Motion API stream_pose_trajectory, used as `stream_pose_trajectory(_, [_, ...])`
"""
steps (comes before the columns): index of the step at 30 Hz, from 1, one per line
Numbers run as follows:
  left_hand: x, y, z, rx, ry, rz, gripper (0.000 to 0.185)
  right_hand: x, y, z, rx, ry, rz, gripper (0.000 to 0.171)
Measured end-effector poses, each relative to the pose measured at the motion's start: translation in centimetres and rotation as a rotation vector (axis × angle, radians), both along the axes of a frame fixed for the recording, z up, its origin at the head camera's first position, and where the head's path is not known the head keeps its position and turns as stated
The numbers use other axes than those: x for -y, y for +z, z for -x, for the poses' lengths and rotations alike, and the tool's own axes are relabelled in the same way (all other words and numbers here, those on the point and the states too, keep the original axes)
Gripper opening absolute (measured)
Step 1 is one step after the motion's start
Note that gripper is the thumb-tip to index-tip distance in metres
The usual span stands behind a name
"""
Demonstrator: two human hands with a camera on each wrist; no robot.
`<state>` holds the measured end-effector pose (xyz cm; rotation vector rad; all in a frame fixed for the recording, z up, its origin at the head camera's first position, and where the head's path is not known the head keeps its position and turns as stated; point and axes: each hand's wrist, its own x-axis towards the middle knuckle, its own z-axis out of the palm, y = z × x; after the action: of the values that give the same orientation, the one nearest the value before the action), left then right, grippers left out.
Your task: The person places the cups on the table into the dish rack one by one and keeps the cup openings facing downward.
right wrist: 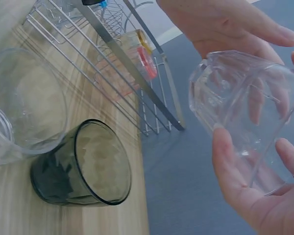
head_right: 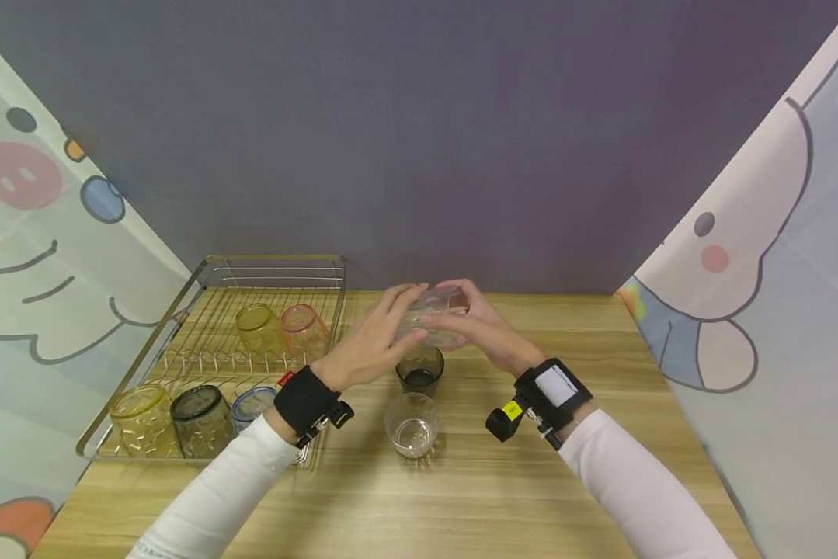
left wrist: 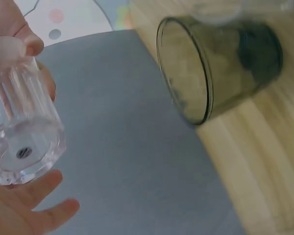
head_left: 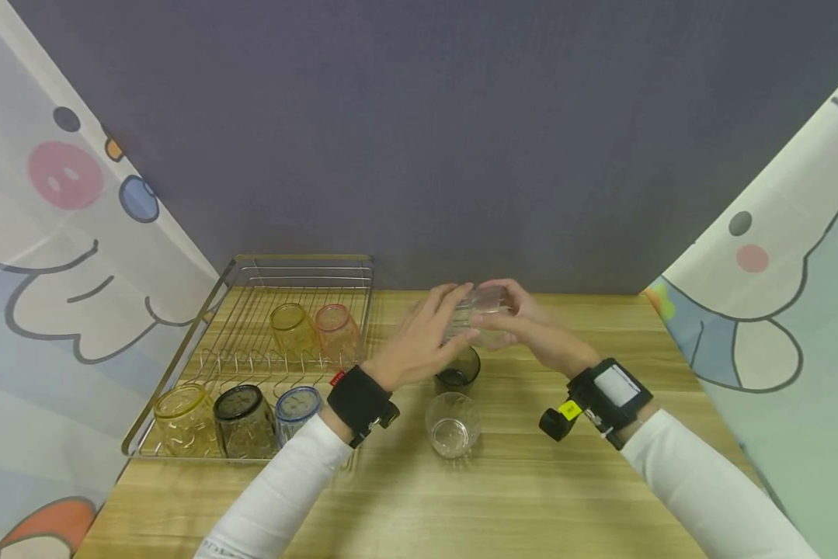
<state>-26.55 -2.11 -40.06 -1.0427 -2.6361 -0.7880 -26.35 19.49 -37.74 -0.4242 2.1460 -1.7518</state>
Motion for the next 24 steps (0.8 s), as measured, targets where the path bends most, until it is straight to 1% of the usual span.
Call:
stream_pose_trajectory(2, [0.0, -0.3, 0.1, 0.038, -0.02, -0.097, 0.071, 0.2, -0.2, 0.0, 0.001, -0.008, 0.014, 0.065])
stream_pose_trajectory(5, [-0.4, -0.7, 0.1, 0.097, -0.017, -0.272, 0.052, 0.5, -0.3, 0.0, -0.006, -0.021, 0.031, 0.065])
stream_pose_trajectory(6, [-0.6, -0.7, 0.1, 0.116, -0.009, -0.331, 0.049, 0.6, -0.3, 0.0, -0.007, -0.026, 0.033, 0.065])
stream_pose_trajectory(10, [-1.3, -0.9, 0.0, 0.217, 0.056, -0.548, 0.044, 1.0, -0.3, -0.1, -0.011, -0.042, 0.069, 0.064])
stream_pose_trajectory(13, [-1.7, -0.9, -0.2, 0.286, 0.093, -0.666, 0.041, 1.4, -0.4, -0.2, -0.015, -0.042, 0.091, 0.063])
stream_pose_trajectory(16, [-1.9, -0.8, -0.4, 0.368, 0.097, -0.791, 0.038, 1.6, -0.4, -0.3, -0.018, -0.033, 0.107, 0.063])
stream_pose_trajectory(20, [-1.9, -0.7, -0.3, 0.5, 0.066, -0.986, 0.037, 1.8, -0.5, -0.5, -0.012, -0.009, 0.138, 0.062])
stream_pose_trajectory(22, [-1.9, -0.6, -0.2, 0.542, 0.051, -1.047, 0.037, 2.0, -0.5, -0.6, -0.006, 0.004, 0.158, 0.062])
stream_pose_trajectory(24, [-1.8, -0.6, 0.0, 0.546, 0.052, -1.072, 0.038, 2.3, -0.5, -0.6, -0.005, 0.013, 0.17, 0.061])
